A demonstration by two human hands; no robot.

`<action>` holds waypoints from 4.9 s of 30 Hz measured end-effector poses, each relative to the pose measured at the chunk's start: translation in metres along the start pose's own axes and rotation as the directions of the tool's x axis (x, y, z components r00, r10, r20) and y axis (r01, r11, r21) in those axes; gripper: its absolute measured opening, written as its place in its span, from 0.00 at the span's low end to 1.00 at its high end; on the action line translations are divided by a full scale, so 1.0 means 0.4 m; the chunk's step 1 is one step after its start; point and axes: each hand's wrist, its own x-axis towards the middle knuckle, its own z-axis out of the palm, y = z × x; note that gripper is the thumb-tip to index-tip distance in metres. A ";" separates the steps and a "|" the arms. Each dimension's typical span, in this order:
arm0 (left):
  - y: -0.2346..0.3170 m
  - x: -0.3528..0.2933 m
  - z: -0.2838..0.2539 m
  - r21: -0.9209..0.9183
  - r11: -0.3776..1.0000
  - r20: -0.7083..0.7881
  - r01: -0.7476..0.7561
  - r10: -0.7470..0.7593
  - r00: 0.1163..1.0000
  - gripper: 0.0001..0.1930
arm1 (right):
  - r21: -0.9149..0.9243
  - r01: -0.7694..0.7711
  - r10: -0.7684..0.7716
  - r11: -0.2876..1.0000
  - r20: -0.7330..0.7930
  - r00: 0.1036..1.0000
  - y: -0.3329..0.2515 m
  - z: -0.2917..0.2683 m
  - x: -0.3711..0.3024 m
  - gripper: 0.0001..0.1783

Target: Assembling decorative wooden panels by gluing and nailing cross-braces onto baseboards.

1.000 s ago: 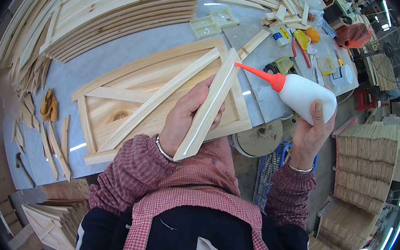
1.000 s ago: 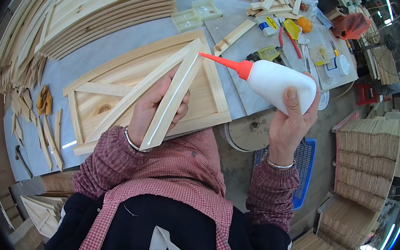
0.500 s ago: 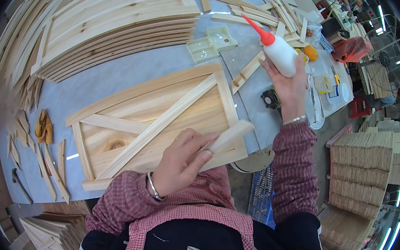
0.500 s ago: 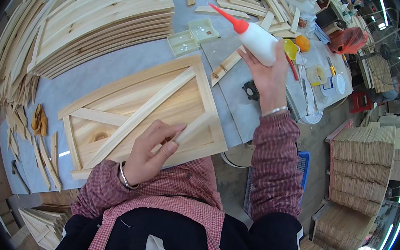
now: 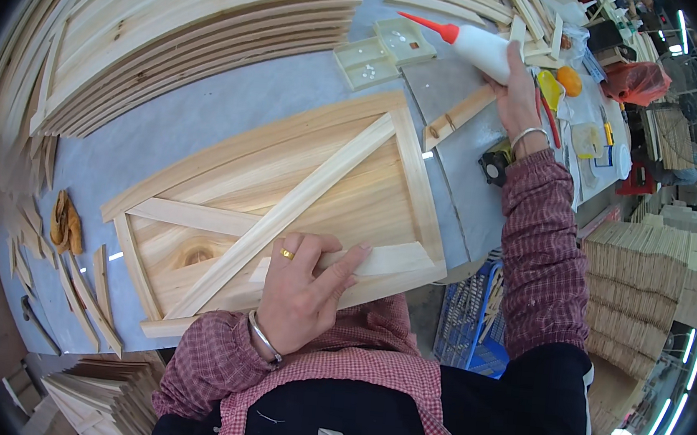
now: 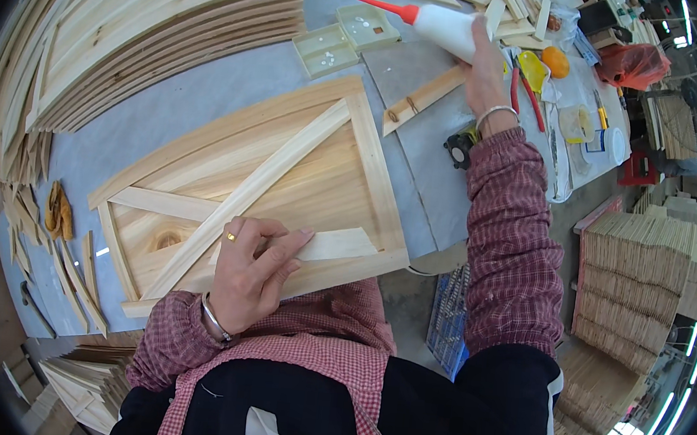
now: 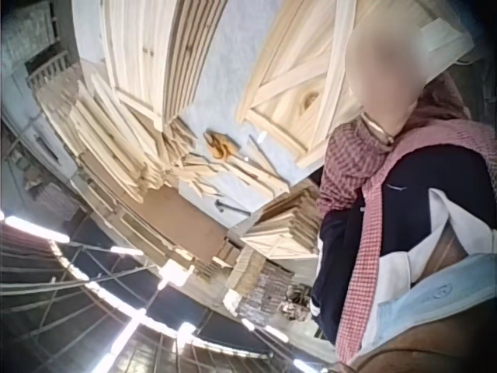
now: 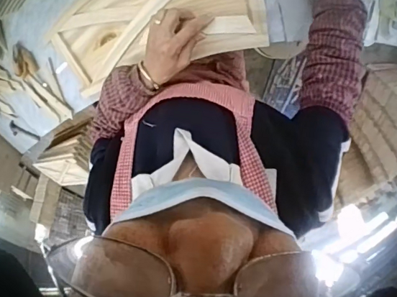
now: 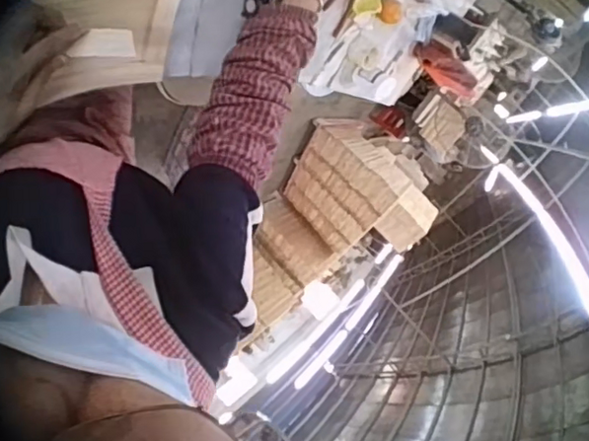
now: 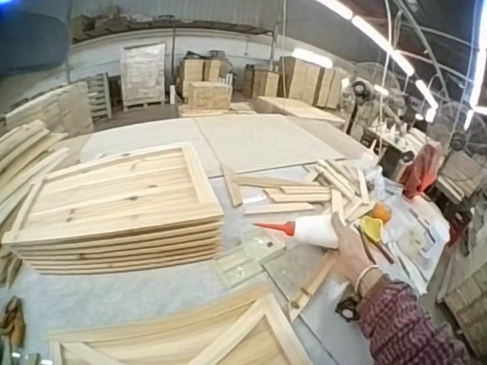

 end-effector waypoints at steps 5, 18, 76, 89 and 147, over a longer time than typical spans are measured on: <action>-0.011 0.009 0.039 0.122 0.990 0.009 -0.078 0.077 0.997 0.23 | -0.478 0.485 -0.421 0.732 0.241 0.874 0.051 -0.073 0.057 0.26; -0.032 0.014 0.114 0.291 0.942 0.049 -0.167 0.159 0.986 0.23 | -0.441 0.057 0.040 0.896 0.208 0.977 0.019 -0.155 -0.584 0.12; -0.171 -0.459 -0.214 0.434 0.859 -0.265 0.272 -0.167 0.950 0.28 | -0.634 0.108 0.140 0.765 0.328 0.934 0.059 -0.119 -0.660 0.17; -0.172 -0.469 -0.210 0.476 0.843 -0.217 0.250 -0.163 0.962 0.28 | -0.623 0.082 0.108 0.778 0.260 0.960 0.065 -0.094 -0.677 0.12; -0.209 -0.467 -0.231 0.556 0.827 -0.096 0.080 -0.032 0.995 0.31 | -0.722 -0.095 0.241 0.686 0.102 0.965 -0.283 -0.024 -0.570 0.10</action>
